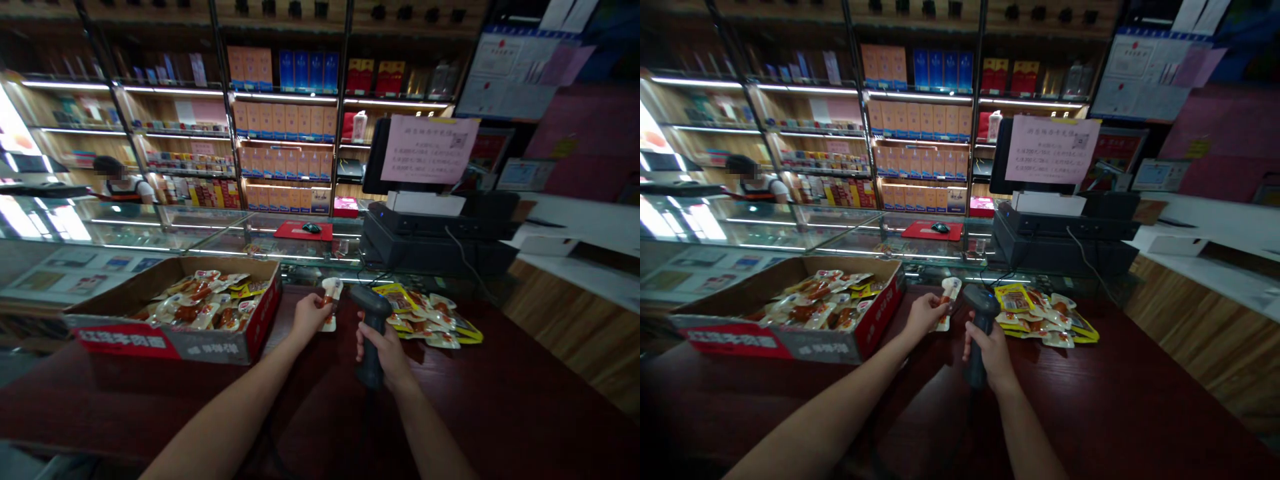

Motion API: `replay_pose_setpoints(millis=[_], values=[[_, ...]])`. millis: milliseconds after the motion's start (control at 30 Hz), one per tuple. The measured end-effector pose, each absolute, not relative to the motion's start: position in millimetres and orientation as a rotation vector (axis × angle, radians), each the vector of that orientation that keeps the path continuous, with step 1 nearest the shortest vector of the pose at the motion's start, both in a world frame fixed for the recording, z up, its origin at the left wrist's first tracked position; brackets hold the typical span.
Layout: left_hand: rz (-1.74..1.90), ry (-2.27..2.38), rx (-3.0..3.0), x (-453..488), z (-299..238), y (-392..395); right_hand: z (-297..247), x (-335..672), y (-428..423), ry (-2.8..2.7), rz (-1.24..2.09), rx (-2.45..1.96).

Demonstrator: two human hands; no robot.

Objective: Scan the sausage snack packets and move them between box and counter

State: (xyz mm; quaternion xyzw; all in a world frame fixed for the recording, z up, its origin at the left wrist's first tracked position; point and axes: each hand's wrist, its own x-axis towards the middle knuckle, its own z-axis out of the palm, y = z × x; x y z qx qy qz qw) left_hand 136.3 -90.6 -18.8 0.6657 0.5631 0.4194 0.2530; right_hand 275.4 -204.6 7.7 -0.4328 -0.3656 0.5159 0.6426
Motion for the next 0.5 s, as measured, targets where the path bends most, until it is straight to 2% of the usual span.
replay_pose_setpoints(millis=[267, 500], values=[[0.931, 1.535, 1.759, 224.0, -29.1, -79.5, 5.5, 313.0, -216.4, -0.734, 1.074, -1.0], [0.906, 1.545, 1.898, 250.0, -41.3, -77.5, 8.4, 321.8, -224.0, -0.741, 1.039, -0.996]])
